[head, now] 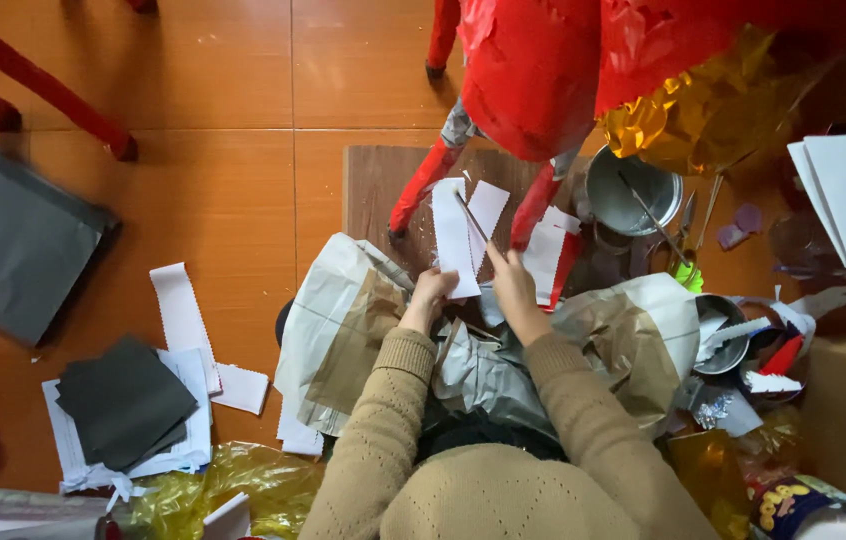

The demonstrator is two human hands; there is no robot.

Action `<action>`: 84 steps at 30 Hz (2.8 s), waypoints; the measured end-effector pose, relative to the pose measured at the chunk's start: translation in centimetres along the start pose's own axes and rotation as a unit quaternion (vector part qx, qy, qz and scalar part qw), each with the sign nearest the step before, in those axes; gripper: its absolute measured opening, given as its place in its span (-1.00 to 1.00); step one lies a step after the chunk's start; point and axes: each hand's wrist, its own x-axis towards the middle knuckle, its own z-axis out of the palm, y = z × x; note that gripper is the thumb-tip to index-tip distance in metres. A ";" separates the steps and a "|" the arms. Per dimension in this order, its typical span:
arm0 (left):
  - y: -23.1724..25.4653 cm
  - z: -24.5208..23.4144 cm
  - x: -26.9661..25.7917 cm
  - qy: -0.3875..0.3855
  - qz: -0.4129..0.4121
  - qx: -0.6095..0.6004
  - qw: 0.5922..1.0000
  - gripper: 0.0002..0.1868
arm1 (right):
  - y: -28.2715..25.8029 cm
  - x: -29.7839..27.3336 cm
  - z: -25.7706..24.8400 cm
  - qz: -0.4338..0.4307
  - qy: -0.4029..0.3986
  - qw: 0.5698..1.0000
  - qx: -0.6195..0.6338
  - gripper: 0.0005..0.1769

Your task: Applying colored paper strips and adhesive to a large paper animal frame to create a craft figure.

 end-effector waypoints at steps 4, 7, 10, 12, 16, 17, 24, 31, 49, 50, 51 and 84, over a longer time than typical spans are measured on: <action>0.0 -0.2 0.6 -0.027 -0.057 -0.182 0.981 -0.45 | 1.8 -6.5 -0.2 -0.048 -0.008 0.998 -0.029 -0.35; -1.4 0.0 2.4 -0.031 -0.093 -0.206 0.974 -0.40 | 2.0 -11.0 -3.5 -0.042 0.010 0.997 -0.070 -0.48; -0.6 0.2 2.1 -0.020 -0.128 -0.228 0.965 -0.39 | 1.2 -14.2 -5.5 -0.002 0.017 0.997 -0.073 -0.65; 0.5 0.1 1.5 -0.015 -0.141 -0.240 0.960 -0.39 | 0.8 -15.4 -4.6 0.017 0.003 0.998 -0.058 -0.69; -4.8 -0.3 7.2 0.000 -0.154 -0.251 0.956 -0.36 | -0.7 -16.0 -3.4 0.074 -0.079 0.992 0.061 -0.63; -7.5 -0.5 10.0 0.005 -0.152 -0.266 0.952 -0.34 | -1.3 -15.9 -3.8 0.103 -0.124 0.982 0.102 -0.61; 1.4 -0.5 0.6 -0.008 -0.139 -0.219 0.966 -0.36 | -0.6 -11.9 -8.9 0.103 -0.084 0.990 -0.040 -0.60; -2.3 -0.3 4.5 0.003 -0.120 -0.190 0.974 -0.37 | -5.0 0.4 -6.4 0.139 -0.008 0.981 0.133 -0.54; 5.9 -0.9 -5.8 0.007 0.049 0.230 0.972 -0.37 | -4.5 0.1 -8.2 0.110 0.009 0.989 0.100 -0.77; 8.6 -0.6 -8.9 0.014 0.070 0.234 0.970 -0.37 | -3.8 1.2 -7.1 0.071 0.033 0.996 0.044 -0.81; 7.0 -0.8 -7.4 0.017 0.073 0.233 0.970 -0.37 | -3.7 1.8 -5.6 0.067 0.035 0.996 0.044 -0.81; 25.5 -0.7 -26.2 -0.127 0.509 0.252 0.813 -0.56 | -6.2 -8.8 -32.3 -0.321 0.258 0.892 0.188 -0.85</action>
